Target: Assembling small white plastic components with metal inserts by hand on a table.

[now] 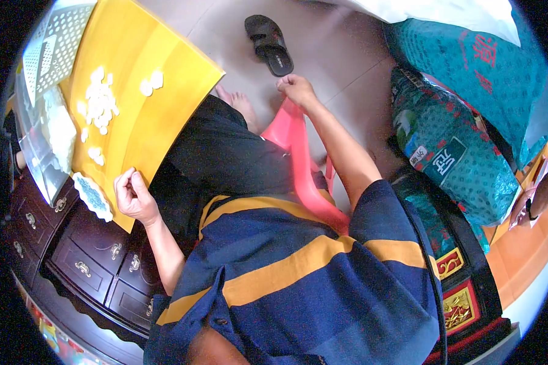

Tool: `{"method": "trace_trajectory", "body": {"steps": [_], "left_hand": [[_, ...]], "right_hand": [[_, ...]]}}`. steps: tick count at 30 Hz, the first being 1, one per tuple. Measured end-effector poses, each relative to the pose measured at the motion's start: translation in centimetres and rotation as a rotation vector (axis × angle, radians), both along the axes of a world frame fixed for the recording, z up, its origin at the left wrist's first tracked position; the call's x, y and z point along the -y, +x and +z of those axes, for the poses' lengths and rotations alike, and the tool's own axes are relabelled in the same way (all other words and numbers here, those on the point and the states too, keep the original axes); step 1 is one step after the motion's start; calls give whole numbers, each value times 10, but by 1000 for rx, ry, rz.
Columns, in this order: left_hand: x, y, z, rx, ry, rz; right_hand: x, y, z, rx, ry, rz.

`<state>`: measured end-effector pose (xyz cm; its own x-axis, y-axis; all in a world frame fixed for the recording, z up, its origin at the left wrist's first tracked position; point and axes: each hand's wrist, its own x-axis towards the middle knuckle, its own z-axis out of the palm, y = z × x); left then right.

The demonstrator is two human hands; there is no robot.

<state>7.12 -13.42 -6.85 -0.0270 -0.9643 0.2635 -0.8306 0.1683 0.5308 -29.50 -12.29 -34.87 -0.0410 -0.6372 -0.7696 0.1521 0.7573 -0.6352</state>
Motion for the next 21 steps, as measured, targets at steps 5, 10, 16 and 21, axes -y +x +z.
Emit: {"method": "trace_trajectory", "body": {"steps": [5,10,16,21], "left_hand": [[0,-5,-2,-52,-66,9],[3,-8,0,-95,-69,-7],[7,-2,10,-158,-99,-76],[-18,25,22,-389,-47,-57]], "right_hand": [[-2,-1,2,-14,-8,45],[7,-2,21,-38,-102,78],[28,-20,69,-82,-261,187],[35,-32,142,-120,-350,176]]}}
